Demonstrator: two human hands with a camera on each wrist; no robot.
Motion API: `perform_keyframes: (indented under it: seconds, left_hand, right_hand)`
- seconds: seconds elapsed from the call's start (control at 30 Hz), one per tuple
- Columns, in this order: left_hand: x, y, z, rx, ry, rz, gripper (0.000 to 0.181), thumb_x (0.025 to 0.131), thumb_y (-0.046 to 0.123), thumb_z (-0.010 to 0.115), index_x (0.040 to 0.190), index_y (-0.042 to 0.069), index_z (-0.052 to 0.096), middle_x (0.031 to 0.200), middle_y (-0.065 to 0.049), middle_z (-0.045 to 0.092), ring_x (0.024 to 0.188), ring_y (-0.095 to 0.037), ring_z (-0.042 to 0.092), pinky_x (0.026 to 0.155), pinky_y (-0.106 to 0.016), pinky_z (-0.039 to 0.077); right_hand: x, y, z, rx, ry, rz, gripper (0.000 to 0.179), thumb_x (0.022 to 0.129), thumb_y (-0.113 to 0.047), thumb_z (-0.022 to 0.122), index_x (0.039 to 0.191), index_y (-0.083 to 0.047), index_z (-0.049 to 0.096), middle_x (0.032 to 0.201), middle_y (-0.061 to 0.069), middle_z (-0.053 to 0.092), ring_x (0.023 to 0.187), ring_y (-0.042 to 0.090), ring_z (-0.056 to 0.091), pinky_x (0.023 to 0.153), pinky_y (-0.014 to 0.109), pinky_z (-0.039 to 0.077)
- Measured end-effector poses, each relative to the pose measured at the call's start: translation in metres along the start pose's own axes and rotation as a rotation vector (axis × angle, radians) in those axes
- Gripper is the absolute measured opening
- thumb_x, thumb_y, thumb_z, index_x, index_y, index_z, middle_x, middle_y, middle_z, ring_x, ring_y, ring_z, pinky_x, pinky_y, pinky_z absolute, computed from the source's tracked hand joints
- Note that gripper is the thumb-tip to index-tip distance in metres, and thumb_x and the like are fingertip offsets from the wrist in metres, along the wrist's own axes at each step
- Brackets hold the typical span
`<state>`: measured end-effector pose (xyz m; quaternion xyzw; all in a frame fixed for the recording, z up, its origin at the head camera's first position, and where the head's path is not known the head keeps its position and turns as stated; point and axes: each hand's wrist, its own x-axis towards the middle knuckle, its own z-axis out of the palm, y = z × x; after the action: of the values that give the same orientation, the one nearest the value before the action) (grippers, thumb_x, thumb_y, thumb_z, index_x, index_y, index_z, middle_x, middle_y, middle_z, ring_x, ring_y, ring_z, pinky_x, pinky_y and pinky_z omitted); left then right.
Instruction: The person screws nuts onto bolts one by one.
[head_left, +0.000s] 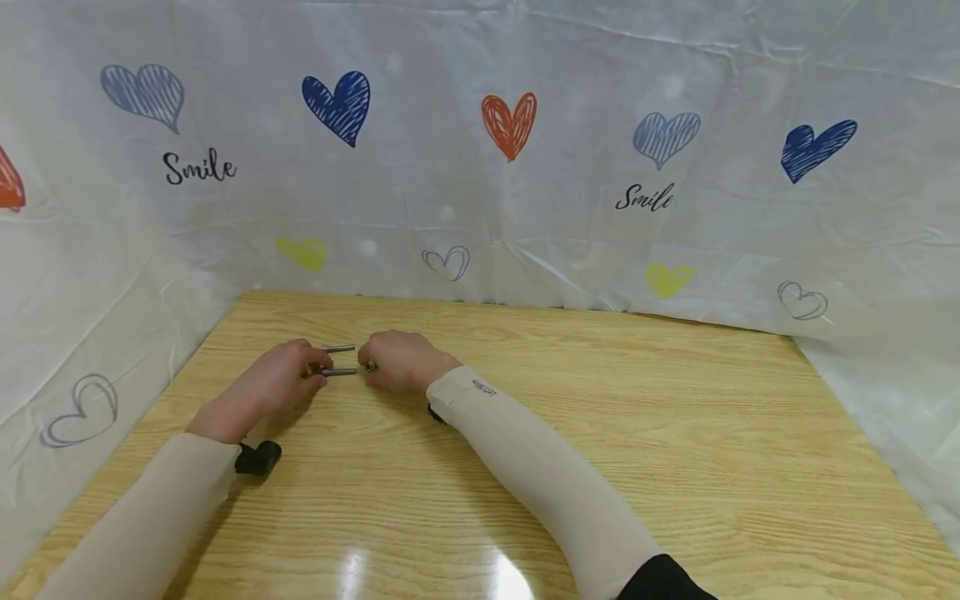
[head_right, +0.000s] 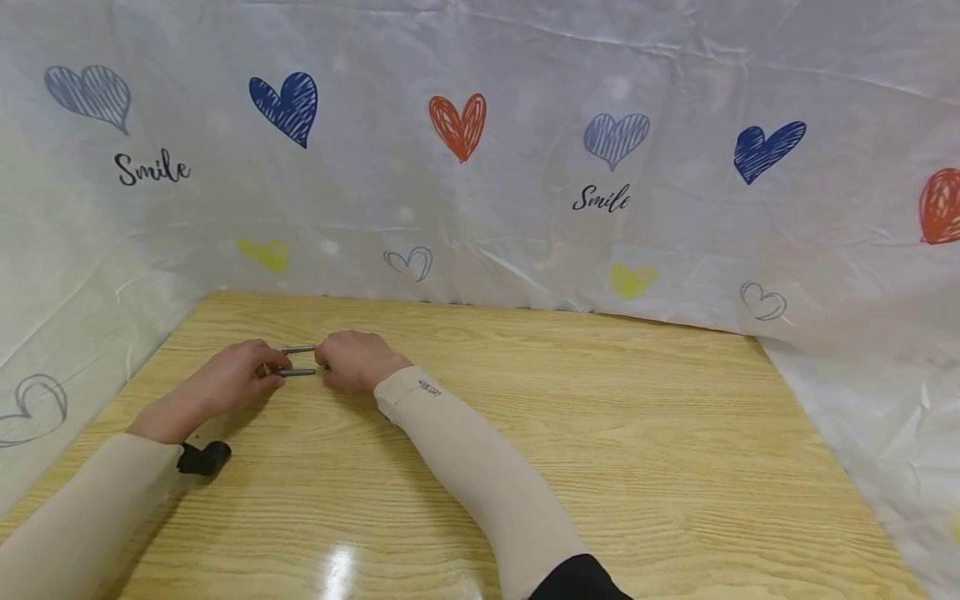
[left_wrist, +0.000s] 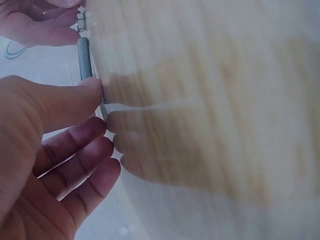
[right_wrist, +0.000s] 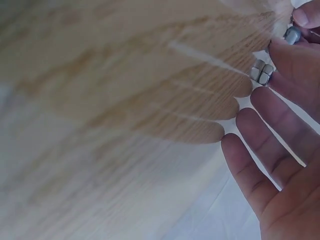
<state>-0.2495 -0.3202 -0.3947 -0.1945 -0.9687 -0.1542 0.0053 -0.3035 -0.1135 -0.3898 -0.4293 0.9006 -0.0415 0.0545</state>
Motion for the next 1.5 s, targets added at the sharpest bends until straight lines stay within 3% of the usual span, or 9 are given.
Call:
perform_keyframes:
  seconds: [0.07,0.17,0.33,0.53,0.63,0.73,0.83,1.17,1.5]
  left_hand:
    - [0.001,0.0,0.0,0.001,-0.003,0.001,0.017,0.087,0.005,0.068,0.104,0.0,0.069,0.09,-0.008,0.06,0.081,-0.025,0.059,0.069,-0.043,0.048]
    - [0.001,0.001,0.0,-0.002,-0.012,-0.001,0.015,0.087,0.005,0.068,0.102,0.0,0.069,0.089,-0.008,0.06,0.081,-0.026,0.06,0.07,-0.044,0.049]
    - [0.001,0.002,0.001,0.01,-0.01,0.007,0.011,0.088,0.005,0.067,0.098,0.001,0.069,0.088,-0.007,0.059,0.081,-0.025,0.06,0.072,-0.044,0.05]
    - [0.002,0.002,0.002,0.03,0.007,0.028,0.005,0.087,0.003,0.067,0.092,0.001,0.066,0.082,-0.006,0.056,0.074,-0.021,0.056,0.069,-0.043,0.047]
    - [0.002,0.002,0.003,0.037,0.015,0.042,0.004,0.087,0.002,0.067,0.09,0.001,0.065,0.08,-0.005,0.055,0.073,-0.02,0.053,0.068,-0.042,0.046]
    - [0.002,0.003,0.003,0.033,0.02,0.053,0.004,0.086,0.002,0.067,0.089,0.001,0.064,0.08,-0.005,0.055,0.073,-0.02,0.052,0.069,-0.042,0.045]
    - [0.002,0.005,0.003,0.02,0.022,0.05,0.004,0.087,0.002,0.067,0.09,0.001,0.063,0.081,-0.005,0.057,0.074,-0.02,0.053,0.069,-0.042,0.045]
    - [0.003,0.013,0.001,-0.048,0.038,0.041,0.005,0.09,0.004,0.063,0.095,0.003,0.062,0.082,-0.003,0.061,0.07,-0.017,0.052,0.064,-0.037,0.043]
    - [0.002,0.02,0.001,-0.114,0.091,0.057,0.007,0.09,0.002,0.063,0.096,0.004,0.059,0.083,-0.006,0.062,0.069,-0.015,0.053,0.062,-0.036,0.043]
  right_hand:
    - [0.001,0.001,0.001,0.008,0.008,-0.012,0.009,0.095,-0.026,0.06,0.096,-0.024,0.069,0.095,-0.011,0.061,0.081,0.006,0.051,0.067,0.023,0.043]
    - [0.001,0.003,0.002,0.027,0.018,-0.028,0.019,0.096,-0.019,0.057,0.078,-0.022,0.064,0.079,-0.007,0.055,0.07,0.009,0.044,0.06,0.022,0.035]
    - [0.0,0.005,0.003,0.036,0.026,-0.042,0.029,0.095,-0.012,0.055,0.067,-0.018,0.056,0.069,-0.004,0.045,0.064,0.01,0.036,0.055,0.022,0.029]
    - [-0.001,0.004,0.001,-0.048,0.013,-0.048,0.029,0.097,-0.018,0.054,0.069,-0.019,0.054,0.068,-0.006,0.048,0.063,0.008,0.04,0.058,0.021,0.036]
    - [-0.003,0.006,0.0,-0.045,0.003,-0.05,0.031,0.096,-0.018,0.055,0.066,-0.018,0.049,0.063,-0.005,0.041,0.059,0.009,0.037,0.055,0.022,0.034]
    - [-0.004,0.011,0.001,0.0,-0.002,-0.051,0.03,0.094,-0.017,0.055,0.066,-0.018,0.045,0.062,-0.005,0.035,0.058,0.009,0.033,0.054,0.022,0.03]
    - [-0.007,0.015,0.001,0.062,0.01,-0.059,0.023,0.091,-0.015,0.056,0.069,-0.018,0.047,0.066,-0.005,0.038,0.06,0.009,0.035,0.054,0.022,0.029]
    - [-0.014,0.022,-0.003,0.287,0.056,-0.053,0.006,0.091,-0.015,0.058,0.088,-0.02,0.06,0.082,-0.006,0.057,0.071,0.008,0.049,0.062,0.02,0.039]
    - [-0.016,0.031,-0.001,0.41,0.137,-0.061,0.006,0.09,-0.015,0.062,0.096,-0.017,0.06,0.089,-0.006,0.058,0.077,0.008,0.051,0.07,0.019,0.042]
